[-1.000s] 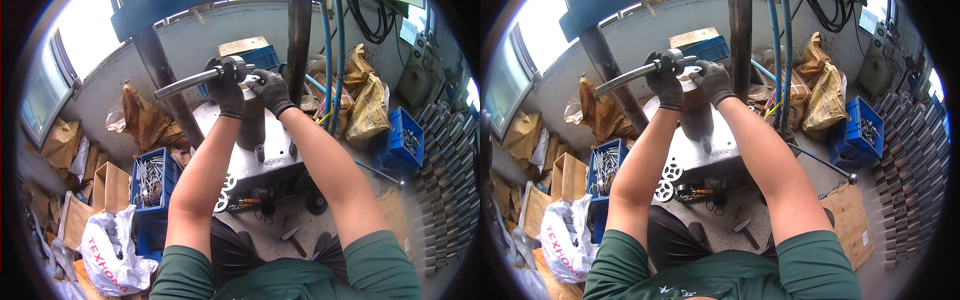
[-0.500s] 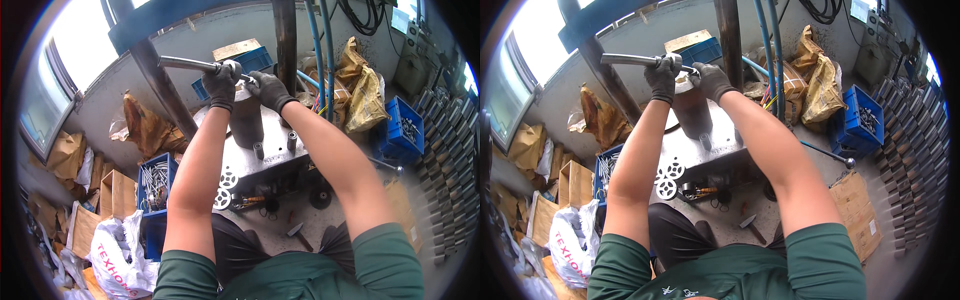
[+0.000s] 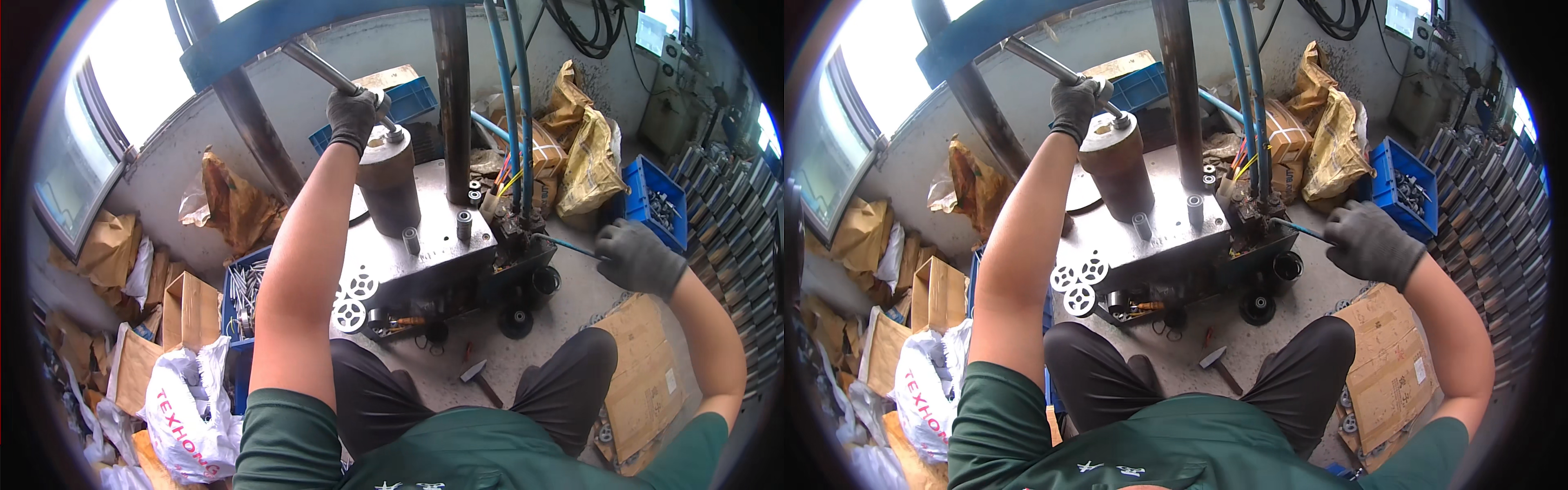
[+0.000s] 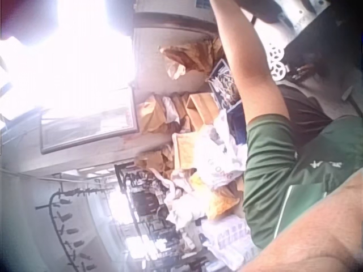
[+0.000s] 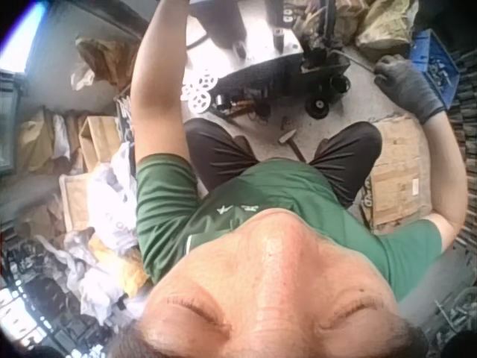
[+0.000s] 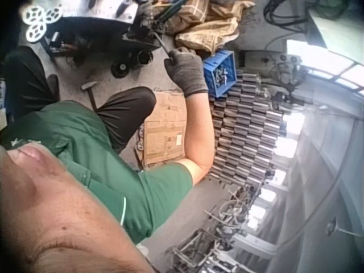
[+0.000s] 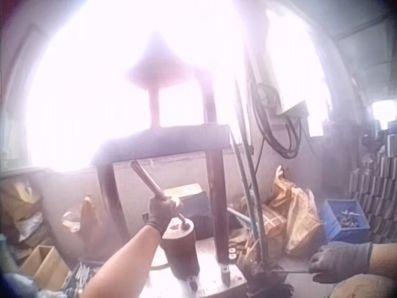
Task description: Using a hydraulic or mechanical press to assemble or shape metal components.
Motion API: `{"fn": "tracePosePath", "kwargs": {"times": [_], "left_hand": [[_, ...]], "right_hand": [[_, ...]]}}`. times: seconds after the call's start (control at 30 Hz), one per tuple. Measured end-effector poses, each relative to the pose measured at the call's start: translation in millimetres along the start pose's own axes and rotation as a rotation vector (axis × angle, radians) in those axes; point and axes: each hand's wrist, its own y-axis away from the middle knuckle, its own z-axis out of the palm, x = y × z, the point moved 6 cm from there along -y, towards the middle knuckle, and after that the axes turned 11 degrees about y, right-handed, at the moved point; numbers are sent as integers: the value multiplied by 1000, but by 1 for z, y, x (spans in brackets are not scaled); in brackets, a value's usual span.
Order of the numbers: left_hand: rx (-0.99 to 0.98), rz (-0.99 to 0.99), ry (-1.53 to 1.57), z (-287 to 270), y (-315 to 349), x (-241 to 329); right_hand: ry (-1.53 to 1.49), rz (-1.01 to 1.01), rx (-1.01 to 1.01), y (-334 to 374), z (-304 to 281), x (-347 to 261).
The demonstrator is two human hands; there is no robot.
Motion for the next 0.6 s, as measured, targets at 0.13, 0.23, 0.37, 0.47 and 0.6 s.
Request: {"fn": "tracePosePath", "kwargs": {"times": [0.13,0.23,0.37,0.47,0.6], "left_hand": [[-13,44,-79,4,2,1],[29,80,-83,-5,-10,-9],[11,35,-58,-10,-18,-16],[49,2,57,-2,-8,-17],[45,47,-27,-11,-30,-25]], "right_hand": [[-205,103,131,24,17,4],[-205,227,453,9,6,2],[-4,260,780,-46,-30,27],[3,344,813,-78,-32,74],[-67,547,765,-116,-22,121]]}}
